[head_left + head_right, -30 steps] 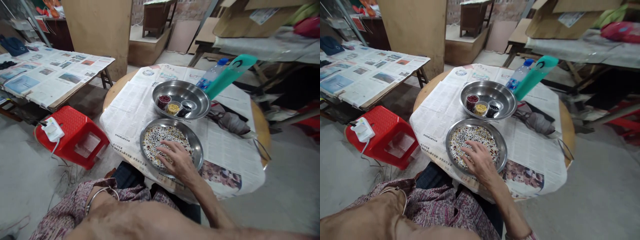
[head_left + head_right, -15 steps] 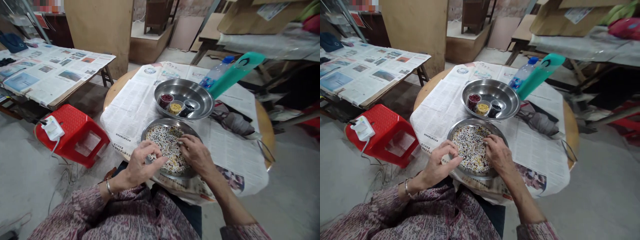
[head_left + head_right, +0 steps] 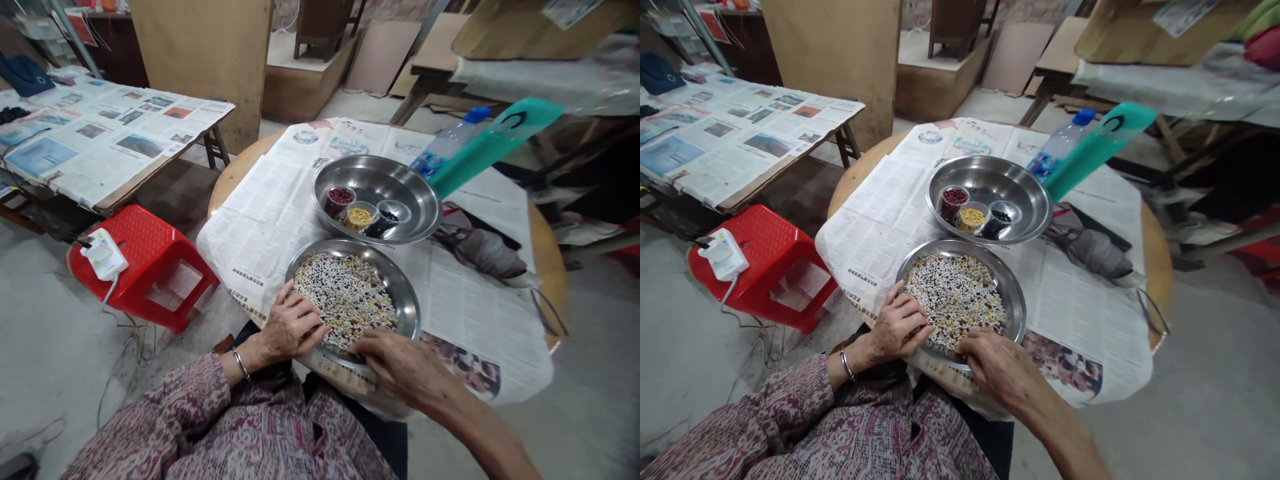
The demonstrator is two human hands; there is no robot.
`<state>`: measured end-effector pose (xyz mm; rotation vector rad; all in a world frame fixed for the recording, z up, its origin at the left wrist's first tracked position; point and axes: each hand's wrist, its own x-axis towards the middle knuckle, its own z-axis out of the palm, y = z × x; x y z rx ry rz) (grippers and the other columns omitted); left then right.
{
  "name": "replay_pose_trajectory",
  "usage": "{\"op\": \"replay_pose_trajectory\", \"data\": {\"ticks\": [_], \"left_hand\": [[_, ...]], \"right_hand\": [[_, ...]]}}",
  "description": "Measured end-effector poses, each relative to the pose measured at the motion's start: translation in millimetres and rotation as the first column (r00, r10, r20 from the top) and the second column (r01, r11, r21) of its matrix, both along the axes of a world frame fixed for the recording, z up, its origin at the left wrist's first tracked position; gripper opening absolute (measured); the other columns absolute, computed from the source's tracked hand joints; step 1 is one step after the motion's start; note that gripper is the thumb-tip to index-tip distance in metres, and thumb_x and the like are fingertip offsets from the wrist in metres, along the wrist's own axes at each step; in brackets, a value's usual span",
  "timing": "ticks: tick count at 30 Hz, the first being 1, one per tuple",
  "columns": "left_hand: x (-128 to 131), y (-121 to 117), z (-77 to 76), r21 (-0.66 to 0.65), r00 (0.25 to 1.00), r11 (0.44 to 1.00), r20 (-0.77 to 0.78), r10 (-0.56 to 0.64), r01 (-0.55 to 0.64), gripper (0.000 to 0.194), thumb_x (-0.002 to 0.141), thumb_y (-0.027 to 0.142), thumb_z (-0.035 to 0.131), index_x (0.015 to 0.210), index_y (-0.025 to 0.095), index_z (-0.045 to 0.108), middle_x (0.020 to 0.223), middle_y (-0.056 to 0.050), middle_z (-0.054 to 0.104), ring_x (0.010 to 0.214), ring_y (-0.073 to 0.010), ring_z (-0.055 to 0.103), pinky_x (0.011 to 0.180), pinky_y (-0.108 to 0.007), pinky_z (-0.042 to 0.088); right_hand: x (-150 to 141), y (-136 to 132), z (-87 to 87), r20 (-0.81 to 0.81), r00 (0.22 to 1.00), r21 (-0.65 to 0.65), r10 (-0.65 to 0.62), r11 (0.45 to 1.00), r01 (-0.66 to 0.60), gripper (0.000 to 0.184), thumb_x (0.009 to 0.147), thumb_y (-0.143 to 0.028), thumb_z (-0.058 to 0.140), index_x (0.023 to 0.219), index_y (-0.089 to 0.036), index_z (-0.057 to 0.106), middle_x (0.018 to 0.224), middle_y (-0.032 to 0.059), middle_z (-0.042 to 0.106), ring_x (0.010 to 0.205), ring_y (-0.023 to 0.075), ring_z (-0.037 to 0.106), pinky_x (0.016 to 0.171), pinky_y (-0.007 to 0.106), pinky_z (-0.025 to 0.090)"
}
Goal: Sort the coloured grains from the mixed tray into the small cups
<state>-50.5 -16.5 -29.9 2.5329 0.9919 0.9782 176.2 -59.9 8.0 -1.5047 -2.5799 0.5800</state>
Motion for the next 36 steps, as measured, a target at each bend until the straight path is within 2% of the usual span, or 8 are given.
{"op": "replay_pose_trajectory", "data": {"ticks": [4, 9, 13, 16, 23, 26, 31, 36], "left_hand": [[-1, 1, -1.7, 0.037, 1.000, 0.999, 0.002, -0.010, 0.010, 0.023, 0.089, 0.033, 0.056, 0.070, 0.020, 0.060, 0.076, 0.001, 0.065, 0.082, -0.0152, 0.057, 0.115, -0.048, 0.026], [-1, 1, -1.1, 0.032, 1.000, 0.999, -0.015, -0.001, 0.001, 0.025, 0.089, 0.031, 0.055, 0.067, 0.020, 0.057, 0.073, 0.001, 0.063, 0.079, -0.0144, 0.055, 0.113, -0.045, 0.028], [-1, 1, -2.4, 0.025, 1.000, 1.000, -0.013, 0.001, -0.001, 0.024, 0.088, 0.030, 0.056, 0.066, 0.020, 0.056, 0.073, 0.001, 0.064, 0.079, -0.0142, 0.056, 0.113, -0.044, 0.029], [-1, 0, -3.0, 0.015, 1.000, 1.000, -0.005, 0.008, -0.008, 0.022, 0.088, 0.031, 0.056, 0.069, 0.020, 0.058, 0.078, 0.000, 0.065, 0.081, -0.0149, 0.057, 0.112, -0.045, 0.031], [-2, -2, -1.2, 0.023, 0.995, 0.999, 0.096, 0.033, -0.035, 0.017, 0.087, 0.031, 0.056, 0.074, 0.020, 0.058, 0.088, -0.003, 0.064, 0.091, -0.0164, 0.059, 0.108, -0.045, 0.037], [-2, -2, 0.2, 0.018, 0.996, 0.999, 0.082, 0.029, -0.030, 0.019, 0.087, 0.032, 0.057, 0.071, 0.020, 0.057, 0.087, -0.003, 0.064, 0.086, -0.0159, 0.058, 0.108, -0.044, 0.037], [-3, -1, -1.2, 0.018, 0.995, 0.999, 0.100, 0.029, -0.031, 0.022, 0.086, 0.033, 0.058, 0.069, 0.020, 0.056, 0.084, -0.002, 0.064, 0.082, -0.0150, 0.056, 0.107, -0.042, 0.038], [-3, 0, -2.7, 0.057, 0.991, 0.998, 0.132, 0.012, -0.020, 0.017, 0.085, 0.030, 0.061, 0.073, 0.019, 0.056, 0.085, -0.001, 0.063, 0.082, -0.0143, 0.055, 0.107, -0.041, 0.037]], "right_hand": [[0, 22, -6.1, 0.009, 1.000, 0.055, 0.022, 0.998, -0.022, 0.035, 0.085, -0.010, 0.043, 0.096, -0.025, 0.073, 0.092, 0.0042, 0.072, 0.085, 0.0180, 0.067, 0.077, 0.030, 0.053], [3, 74, -16.0, -0.014, 0.982, 0.299, -0.190, 0.936, 0.186, 0.039, 0.085, -0.012, 0.045, 0.113, -0.024, 0.070, 0.116, 0.0061, 0.068, 0.106, 0.0216, 0.061, 0.092, 0.038, 0.051], [-4, 95, -19.5, 0.043, 0.919, 0.342, -0.391, 0.871, 0.354, 0.030, 0.091, -0.027, 0.048, 0.112, -0.022, 0.069, 0.109, 0.0101, 0.068, 0.100, 0.0263, 0.060, 0.086, 0.043, 0.052], [-24, 87, -18.9, -0.020, 0.950, 0.326, -0.310, 0.897, 0.300, 0.030, 0.092, -0.037, 0.052, 0.114, -0.022, 0.066, 0.115, 0.0118, 0.064, 0.105, 0.0273, 0.057, 0.087, 0.043, 0.052], [-43, 53, -10.3, -0.115, 0.983, 0.221, 0.143, 0.968, -0.115, 0.016, 0.086, -0.020, 0.058, 0.099, -0.023, 0.066, 0.117, 0.0090, 0.062, 0.110, 0.0243, 0.054, 0.091, 0.042, 0.051], [-12, 45, -14.3, -0.101, 0.993, 0.251, 0.054, 0.968, -0.028, 0.013, 0.087, -0.020, 0.053, 0.088, -0.023, 0.066, 0.111, 0.0073, 0.064, 0.105, 0.0232, 0.056, 0.091, 0.041, 0.050], [29, 33, -25.2, -0.022, 0.933, 0.323, -0.359, 0.881, 0.347, 0.021, 0.090, -0.024, 0.046, 0.098, -0.021, 0.065, 0.106, 0.0093, 0.064, 0.097, 0.0240, 0.061, 0.082, 0.037, 0.052], [-5, 24, -23.0, -0.139, 0.955, 0.176, -0.263, 0.942, 0.285, 0.023, 0.091, -0.026, 0.048, 0.109, -0.020, 0.062, 0.103, 0.0088, 0.063, 0.090, 0.0214, 0.063, 0.081, 0.036, 0.052]]}}
